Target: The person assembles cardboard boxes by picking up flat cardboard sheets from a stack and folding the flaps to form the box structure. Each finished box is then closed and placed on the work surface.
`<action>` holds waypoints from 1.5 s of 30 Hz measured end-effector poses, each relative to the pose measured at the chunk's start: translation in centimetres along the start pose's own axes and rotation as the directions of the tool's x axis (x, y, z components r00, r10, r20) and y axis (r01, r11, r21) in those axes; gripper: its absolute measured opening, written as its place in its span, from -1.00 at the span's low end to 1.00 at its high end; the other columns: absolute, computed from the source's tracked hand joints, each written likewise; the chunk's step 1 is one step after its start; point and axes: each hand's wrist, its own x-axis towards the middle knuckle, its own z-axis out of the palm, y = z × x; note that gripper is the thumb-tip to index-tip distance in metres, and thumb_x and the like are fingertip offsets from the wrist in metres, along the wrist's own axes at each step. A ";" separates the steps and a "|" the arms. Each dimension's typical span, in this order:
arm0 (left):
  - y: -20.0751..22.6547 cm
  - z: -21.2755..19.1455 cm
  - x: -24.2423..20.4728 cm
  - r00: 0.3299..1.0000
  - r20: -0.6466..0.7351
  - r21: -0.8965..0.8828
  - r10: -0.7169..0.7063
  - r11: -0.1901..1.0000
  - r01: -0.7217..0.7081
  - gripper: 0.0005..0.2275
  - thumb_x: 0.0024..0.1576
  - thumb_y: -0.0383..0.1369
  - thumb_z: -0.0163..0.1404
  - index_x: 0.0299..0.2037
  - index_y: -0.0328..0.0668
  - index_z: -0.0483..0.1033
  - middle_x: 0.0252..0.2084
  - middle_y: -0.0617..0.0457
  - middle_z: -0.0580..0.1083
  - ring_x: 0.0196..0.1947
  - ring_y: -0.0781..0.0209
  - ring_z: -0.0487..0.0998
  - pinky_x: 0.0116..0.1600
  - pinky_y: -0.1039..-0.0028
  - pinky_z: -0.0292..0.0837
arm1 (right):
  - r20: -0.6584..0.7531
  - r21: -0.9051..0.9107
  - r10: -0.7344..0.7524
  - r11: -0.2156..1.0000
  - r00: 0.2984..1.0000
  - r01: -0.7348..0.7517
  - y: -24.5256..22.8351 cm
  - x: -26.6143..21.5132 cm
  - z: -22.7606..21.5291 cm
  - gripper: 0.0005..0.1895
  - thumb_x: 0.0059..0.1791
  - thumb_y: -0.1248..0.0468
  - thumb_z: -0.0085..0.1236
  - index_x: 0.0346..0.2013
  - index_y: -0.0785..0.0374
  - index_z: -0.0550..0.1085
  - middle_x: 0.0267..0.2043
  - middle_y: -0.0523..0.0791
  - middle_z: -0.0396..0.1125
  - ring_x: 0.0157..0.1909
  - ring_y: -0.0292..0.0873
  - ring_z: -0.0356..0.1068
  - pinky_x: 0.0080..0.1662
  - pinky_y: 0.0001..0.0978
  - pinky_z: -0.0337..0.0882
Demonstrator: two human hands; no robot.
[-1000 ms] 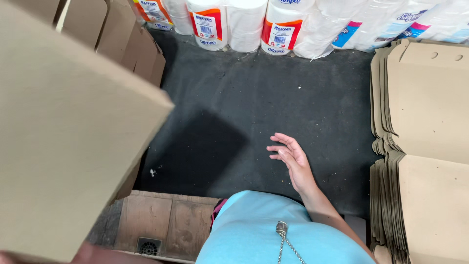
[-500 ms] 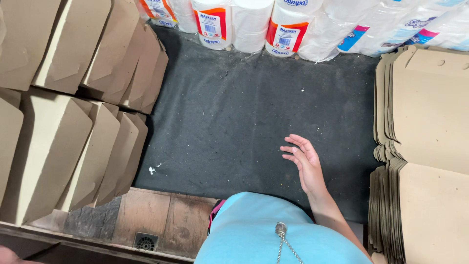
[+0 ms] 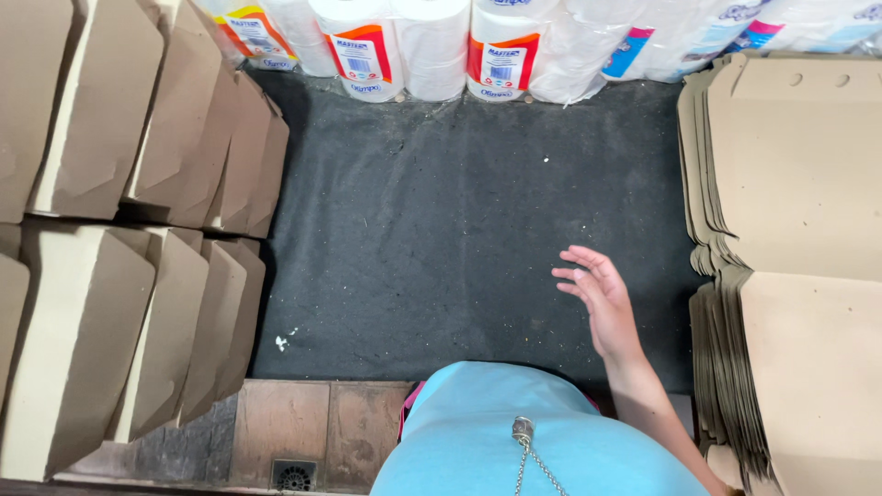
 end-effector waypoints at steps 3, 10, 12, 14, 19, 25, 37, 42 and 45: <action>-3.5 4.6 -2.5 0.995 0.097 -0.004 0.023 1.000 -0.023 -0.28 0.30 -0.40 -0.03 0.57 0.07 -0.25 0.57 -0.16 0.11 0.53 -0.14 0.24 0.54 0.05 0.26 | -0.088 -0.126 -0.134 0.985 0.987 0.122 -2.0 -0.1 -1.6 -0.53 0.09 0.37 -0.08 0.30 0.45 0.27 0.23 0.21 0.26 0.18 0.14 0.38 0.16 -0.06 0.40; -11.4 17.0 -14.8 0.644 0.730 0.245 -0.230 0.967 0.067 -0.28 0.25 -0.36 -0.03 0.52 -0.30 -0.24 0.59 -0.25 -0.16 0.61 -0.16 -0.27 0.61 0.05 -0.34 | -0.238 -0.535 -0.546 0.764 0.803 0.361 -7.4 0.8 -8.5 -0.45 0.15 0.48 -0.07 0.42 0.40 0.04 0.27 0.11 0.21 0.25 -0.06 0.29 0.17 -0.38 0.36; -12.4 19.6 -17.5 0.520 0.829 0.257 -0.203 0.966 -0.032 -0.30 0.27 -0.25 -0.06 0.53 -0.26 -0.19 0.59 -0.18 -0.11 0.61 -0.17 -0.26 0.57 -0.03 -0.37 | -0.198 -0.633 -0.625 0.670 0.755 0.388 -8.6 1.2 -11.0 -0.48 0.18 0.43 -0.04 0.40 0.43 0.08 0.28 0.17 0.20 0.26 0.02 0.28 0.16 -0.26 0.34; -12.9 21.6 -19.5 0.387 0.903 0.254 -0.187 0.958 -0.130 -0.32 0.29 -0.15 -0.08 0.53 -0.21 -0.13 0.59 -0.11 -0.07 0.60 -0.18 -0.26 0.54 -0.11 -0.41 | -0.139 -0.722 -0.690 0.562 0.711 0.404 -9.2 1.9 -13.3 -0.51 0.20 0.38 0.00 0.38 0.45 0.12 0.29 0.23 0.19 0.27 0.10 0.28 0.16 -0.15 0.33; -14.7 23.7 -21.9 0.316 0.949 0.215 0.016 0.700 -0.681 -0.34 0.26 0.07 -0.13 0.47 -0.18 0.15 0.53 -0.01 0.13 0.54 -0.13 0.01 0.50 -0.14 -0.12 | -0.324 -0.786 -0.359 0.617 0.875 -0.037 -7.9 6.8 -17.1 -0.41 0.18 0.00 -0.12 0.37 0.36 0.26 0.39 0.10 0.18 0.40 0.03 0.17 0.29 -0.09 0.15; -14.9 23.4 -22.0 0.311 0.950 0.194 0.025 0.734 -0.651 -0.40 0.28 0.02 -0.15 0.46 -0.10 0.18 0.53 -0.03 0.12 0.54 -0.14 -0.01 0.52 -0.15 -0.18 | -0.391 -0.838 -0.034 0.428 0.920 -0.340 -7.4 10.0 -17.9 -0.21 0.03 -0.17 0.10 0.39 0.26 0.25 0.39 0.02 0.23 0.41 -0.02 0.19 0.28 -0.09 0.17; -14.8 23.5 -21.8 0.310 0.951 0.192 0.022 0.742 -0.642 -0.41 0.27 0.01 -0.14 0.45 -0.10 0.19 0.53 -0.04 0.12 0.54 -0.15 -0.01 0.51 -0.16 -0.19 | -0.341 -0.861 -0.171 0.452 0.924 -0.234 -6.5 11.1 -24.0 -0.72 0.24 0.08 0.01 -0.27 0.07 0.55 -0.24 -0.19 0.46 -0.39 -0.17 0.51 -0.14 -0.43 0.28; -14.6 23.4 -21.8 0.313 0.949 0.189 0.025 0.750 -0.634 -0.41 0.27 0.00 -0.13 0.44 -0.10 0.21 0.52 -0.04 0.14 0.54 -0.15 0.00 0.51 -0.16 -0.18 | -0.174 -0.967 -0.403 0.243 0.898 -0.079 -8.5 7.9 -23.1 -0.74 0.27 0.15 -0.01 -0.22 0.08 0.55 -0.24 -0.21 0.48 -0.24 -0.15 0.46 -0.11 -0.27 0.29; -14.7 23.5 -21.8 0.312 0.950 0.181 0.031 0.756 -0.628 -0.42 0.27 0.00 -0.12 0.44 -0.10 0.22 0.52 -0.05 0.13 0.54 -0.16 -0.01 0.51 -0.16 -0.19 | -0.012 -0.998 -0.466 0.057 0.885 0.016 -9.8 4.5 -20.9 -0.79 0.26 0.18 0.02 -0.17 0.10 0.58 -0.11 -0.21 0.50 -0.09 -0.10 0.45 -0.09 -0.19 0.32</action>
